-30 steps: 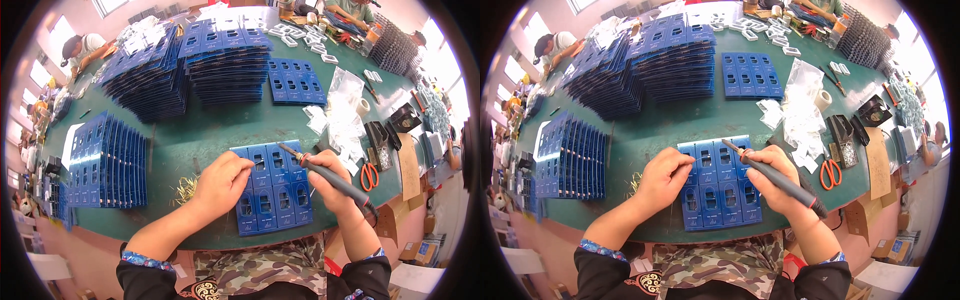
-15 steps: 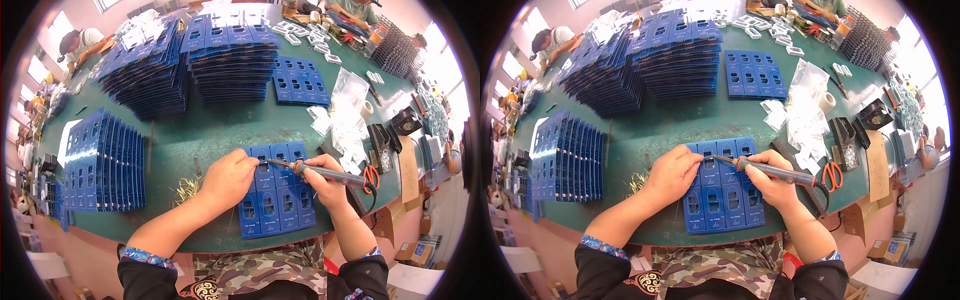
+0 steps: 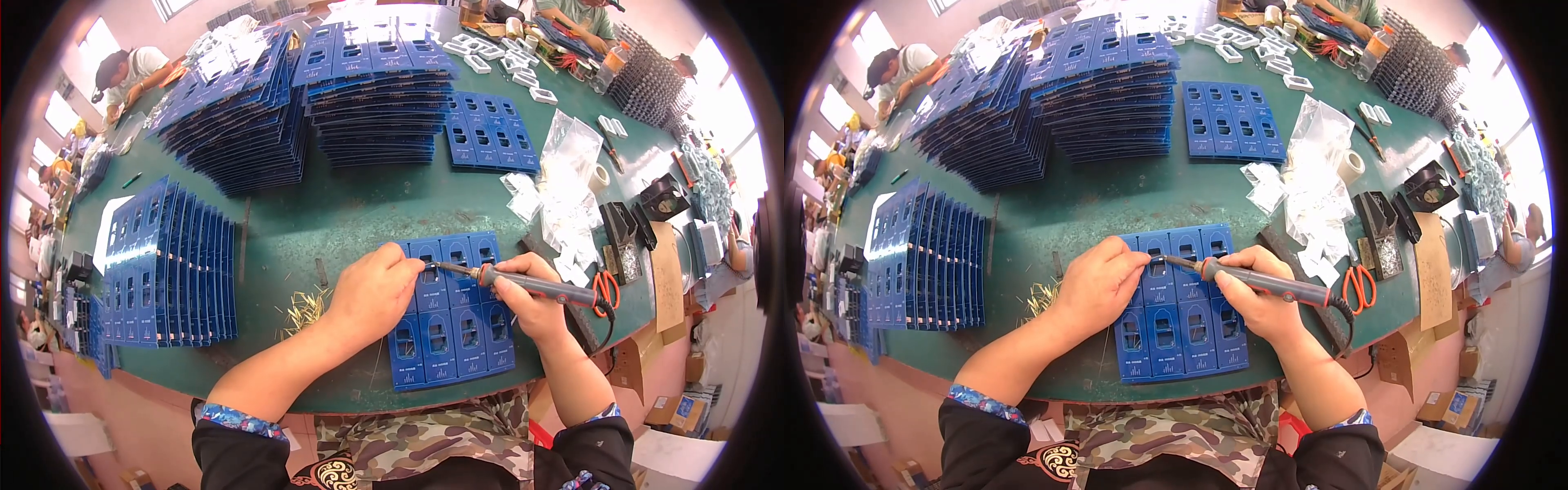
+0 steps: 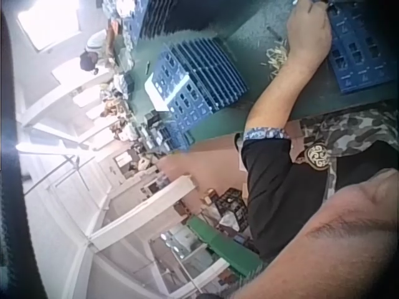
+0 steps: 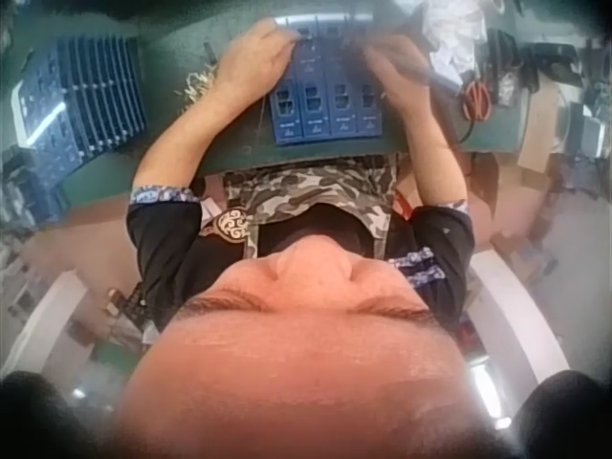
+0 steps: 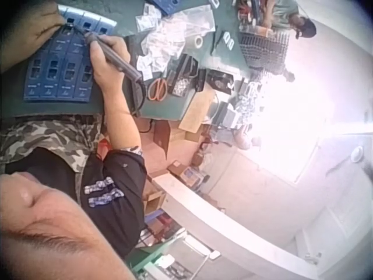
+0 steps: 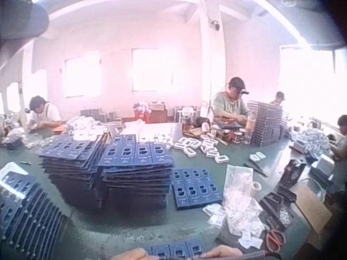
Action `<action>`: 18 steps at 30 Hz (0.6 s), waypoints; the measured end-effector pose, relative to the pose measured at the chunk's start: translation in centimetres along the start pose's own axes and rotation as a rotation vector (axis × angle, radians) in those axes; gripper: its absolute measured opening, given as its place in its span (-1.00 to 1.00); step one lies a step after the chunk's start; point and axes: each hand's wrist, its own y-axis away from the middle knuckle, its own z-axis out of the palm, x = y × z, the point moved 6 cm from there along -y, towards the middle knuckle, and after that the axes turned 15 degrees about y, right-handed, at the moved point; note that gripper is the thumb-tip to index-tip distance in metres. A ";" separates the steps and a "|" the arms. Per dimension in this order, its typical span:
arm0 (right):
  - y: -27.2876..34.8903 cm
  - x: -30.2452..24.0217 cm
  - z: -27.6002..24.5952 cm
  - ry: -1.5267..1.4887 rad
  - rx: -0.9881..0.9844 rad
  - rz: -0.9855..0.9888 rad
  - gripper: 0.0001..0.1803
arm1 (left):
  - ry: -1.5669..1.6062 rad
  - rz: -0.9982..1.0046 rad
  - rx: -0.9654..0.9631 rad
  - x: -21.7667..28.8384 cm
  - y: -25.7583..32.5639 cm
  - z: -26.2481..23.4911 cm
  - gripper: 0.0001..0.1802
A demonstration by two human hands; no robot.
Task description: The person solders thin wires onto blue electronic components or circuit boards using a soldering iron and solder, trimming the wires with scissors.
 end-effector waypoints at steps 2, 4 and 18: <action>0.0 0.0 -0.1 -0.009 0.009 -0.009 -0.82 | 0.008 -0.005 0.002 0.0 0.0 0.0 -0.87; 0.1 0.2 -0.4 -0.030 0.012 -0.002 -0.82 | 0.017 0.006 0.007 0.1 0.0 -0.1 -0.87; 0.3 -0.1 0.0 -0.011 -0.045 0.005 -0.83 | -0.027 0.032 -0.035 0.4 0.1 0.2 -0.85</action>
